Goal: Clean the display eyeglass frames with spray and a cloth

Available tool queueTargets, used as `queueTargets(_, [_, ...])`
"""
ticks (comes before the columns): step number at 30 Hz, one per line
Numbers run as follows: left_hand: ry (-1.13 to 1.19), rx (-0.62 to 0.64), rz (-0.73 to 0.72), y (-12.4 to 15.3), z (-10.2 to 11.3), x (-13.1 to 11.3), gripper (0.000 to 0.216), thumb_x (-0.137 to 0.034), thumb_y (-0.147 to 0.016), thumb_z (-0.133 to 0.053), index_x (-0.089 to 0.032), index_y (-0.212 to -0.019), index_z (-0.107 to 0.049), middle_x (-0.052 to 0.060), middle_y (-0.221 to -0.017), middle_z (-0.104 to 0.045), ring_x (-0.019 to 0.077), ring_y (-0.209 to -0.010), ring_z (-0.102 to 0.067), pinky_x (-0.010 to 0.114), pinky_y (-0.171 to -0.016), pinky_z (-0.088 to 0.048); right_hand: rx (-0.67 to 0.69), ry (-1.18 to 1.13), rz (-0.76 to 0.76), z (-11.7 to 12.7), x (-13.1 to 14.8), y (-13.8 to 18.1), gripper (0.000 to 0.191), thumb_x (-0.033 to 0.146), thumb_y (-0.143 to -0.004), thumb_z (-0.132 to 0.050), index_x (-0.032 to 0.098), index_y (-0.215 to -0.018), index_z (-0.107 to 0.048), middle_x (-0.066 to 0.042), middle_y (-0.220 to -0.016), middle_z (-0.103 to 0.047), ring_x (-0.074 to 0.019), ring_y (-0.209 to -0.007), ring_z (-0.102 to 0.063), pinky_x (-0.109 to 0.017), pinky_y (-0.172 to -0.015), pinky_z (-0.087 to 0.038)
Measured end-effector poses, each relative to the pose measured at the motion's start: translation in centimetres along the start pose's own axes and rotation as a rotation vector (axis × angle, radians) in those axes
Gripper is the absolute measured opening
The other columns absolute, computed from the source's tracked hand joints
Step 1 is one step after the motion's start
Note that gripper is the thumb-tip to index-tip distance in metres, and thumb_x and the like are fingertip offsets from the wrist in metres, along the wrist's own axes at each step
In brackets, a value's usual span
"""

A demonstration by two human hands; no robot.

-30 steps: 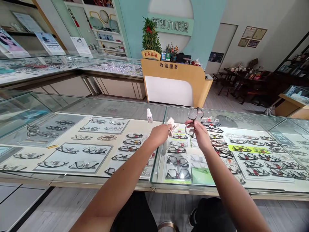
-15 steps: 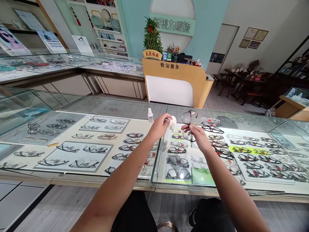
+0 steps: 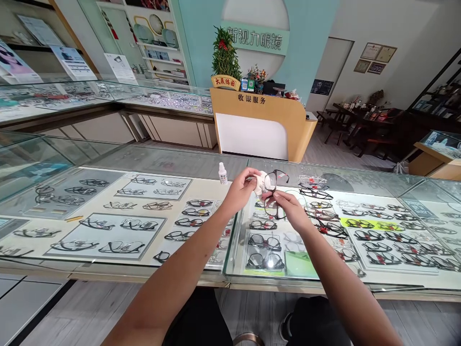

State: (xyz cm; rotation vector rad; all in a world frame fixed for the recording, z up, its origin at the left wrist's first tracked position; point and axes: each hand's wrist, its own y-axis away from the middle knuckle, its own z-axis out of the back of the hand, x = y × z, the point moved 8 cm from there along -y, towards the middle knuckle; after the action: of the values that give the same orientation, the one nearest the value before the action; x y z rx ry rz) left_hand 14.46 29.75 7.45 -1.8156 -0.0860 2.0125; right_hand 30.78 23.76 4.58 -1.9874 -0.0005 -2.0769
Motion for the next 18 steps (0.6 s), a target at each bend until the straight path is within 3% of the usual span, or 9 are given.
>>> queueTargets(6, [0.135,-0.022,-0.005,0.3,-1.0,0.5,0.048,-0.036,-0.091,-0.073,-0.026,-0.135,-0.054,0.008,-0.123,-0.068,0.0185,-0.104,-0.07,0.034,-0.094,-0.056,0.001,-0.002,0.011,-0.5,0.4,0.1,0.044,0.063,-0.099,-0.064,0.023,-0.1,-0.084,-0.007,-0.108,-0.078,-0.023,-0.094,-0.062,-0.035,-0.084,-0.046])
queueTargets(13, [0.243,-0.069,0.097,0.2,-1.0,1.8,0.049,-0.043,-0.083,-0.083,-0.023,-0.119,-0.057,0.006,-0.114,-0.068,0.0196,-0.105,-0.07,0.036,-0.095,-0.056,0.04,0.003,0.018,-1.0,0.9,0.3,0.046,0.067,-0.097,-0.066,0.025,-0.095,-0.084,-0.007,-0.105,-0.077,-0.0234,-0.094,-0.06,-0.035,-0.083,-0.047])
queueTargets(18, [0.249,-0.054,0.19,0.3,-0.9,2.2,0.053,-0.048,-0.076,-0.09,-0.021,-0.113,-0.063,0.006,-0.11,-0.072,0.0213,-0.105,-0.07,0.036,-0.095,-0.055,0.091,0.004,0.023,-1.4,0.4,0.3,0.045,0.064,-0.101,-0.063,0.025,-0.104,-0.084,-0.007,-0.107,-0.074,-0.023,-0.094,-0.059,-0.035,-0.081,-0.048])
